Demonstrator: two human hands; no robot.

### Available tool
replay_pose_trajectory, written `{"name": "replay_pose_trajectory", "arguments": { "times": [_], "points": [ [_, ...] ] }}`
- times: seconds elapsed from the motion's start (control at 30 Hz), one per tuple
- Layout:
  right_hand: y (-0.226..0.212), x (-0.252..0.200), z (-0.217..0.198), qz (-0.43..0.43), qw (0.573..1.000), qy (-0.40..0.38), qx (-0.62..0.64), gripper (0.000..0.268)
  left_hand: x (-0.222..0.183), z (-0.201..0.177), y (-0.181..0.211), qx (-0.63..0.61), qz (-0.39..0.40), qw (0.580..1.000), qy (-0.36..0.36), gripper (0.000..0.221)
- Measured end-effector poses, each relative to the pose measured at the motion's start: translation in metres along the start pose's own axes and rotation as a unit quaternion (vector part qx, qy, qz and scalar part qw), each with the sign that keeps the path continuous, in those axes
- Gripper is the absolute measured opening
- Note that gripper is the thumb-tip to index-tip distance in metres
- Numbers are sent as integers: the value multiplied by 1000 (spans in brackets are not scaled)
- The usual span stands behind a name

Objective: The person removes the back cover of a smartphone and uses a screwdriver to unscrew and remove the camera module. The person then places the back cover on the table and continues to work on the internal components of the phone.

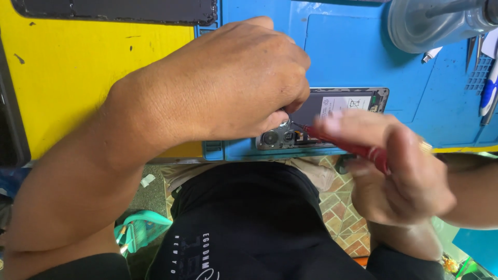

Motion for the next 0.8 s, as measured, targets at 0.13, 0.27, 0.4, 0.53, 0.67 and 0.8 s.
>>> {"name": "replay_pose_trajectory", "arguments": {
  "times": [0.13,0.27,0.4,0.53,0.67,0.8],
  "points": [
    [-3,14,2,-95,991,-94,16,37,0,1,1,-7,-2,1000,-7,10],
    [-11,-8,-4,18,996,-83,-19,53,4,5,5,-8,2,1000,-26,16],
    [0,-14,-24,42,966,-253,44,91,8,9,9,1,29,1000,-4,18],
    [-14,-15,-18,17,991,-131,-25,83,9,10,13,-4,67,997,30,23],
    [-17,-22,-27,30,993,-112,5,93,7,10,10,31,59,997,27,21],
    [-16,-46,-17,328,919,-36,217,47,7,7,7,28,39,999,6,20]
  ]
}}
Point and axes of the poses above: each hand's wrist, its own x-axis towards the middle knuckle, its own z-axis out of the palm, y = z × x, the point moved 4 cm from there along x, towards the middle knuckle, and after that the axes turned 2 degrees about -y, right-handed, at the moved point
